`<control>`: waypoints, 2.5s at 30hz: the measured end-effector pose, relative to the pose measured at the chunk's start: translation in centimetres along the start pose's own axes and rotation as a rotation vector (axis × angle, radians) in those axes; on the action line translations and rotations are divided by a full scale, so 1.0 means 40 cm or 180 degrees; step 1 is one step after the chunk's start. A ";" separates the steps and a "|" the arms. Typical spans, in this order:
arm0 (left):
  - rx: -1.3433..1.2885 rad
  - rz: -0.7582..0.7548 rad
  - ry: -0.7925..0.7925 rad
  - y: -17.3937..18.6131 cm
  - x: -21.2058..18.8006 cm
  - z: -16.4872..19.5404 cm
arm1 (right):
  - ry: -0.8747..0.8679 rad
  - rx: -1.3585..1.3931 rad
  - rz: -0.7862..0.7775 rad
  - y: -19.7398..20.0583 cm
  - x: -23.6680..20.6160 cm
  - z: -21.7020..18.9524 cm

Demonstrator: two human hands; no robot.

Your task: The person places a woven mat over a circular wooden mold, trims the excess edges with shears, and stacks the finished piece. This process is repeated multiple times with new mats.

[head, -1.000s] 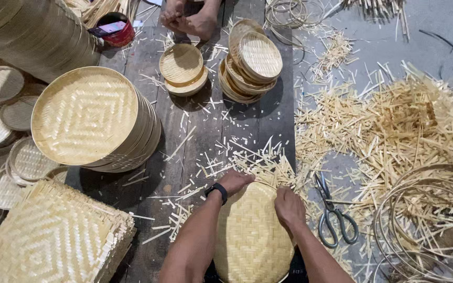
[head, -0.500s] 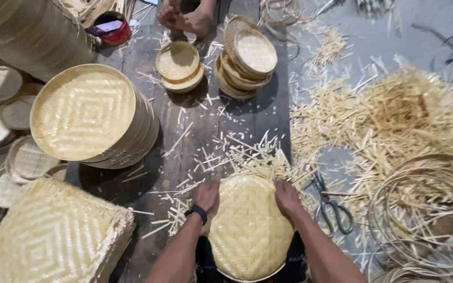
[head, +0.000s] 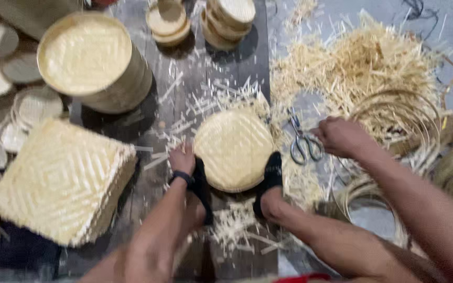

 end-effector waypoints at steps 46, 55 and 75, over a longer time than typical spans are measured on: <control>0.0191 -0.0077 0.0338 -0.274 -0.244 0.232 | 0.1730 0.0996 0.1517 -0.216 0.389 -0.327; 0.0713 -0.0415 -0.0424 -0.239 -0.231 0.225 | 0.0731 0.1531 0.1118 -0.282 0.314 -0.320; 0.0454 -0.0993 -0.1127 -0.439 -0.312 0.427 | -0.1541 0.2411 -0.0014 -0.684 0.305 0.273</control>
Point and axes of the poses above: each hand's wrist, its own x-axis towards the middle knuckle, its own y-axis out of the back of the hand, z = x × y, the point moved 9 cm from there along x, towards the middle knuckle, and after that the axes turned 8 degrees about y, right-handed, at the moved point
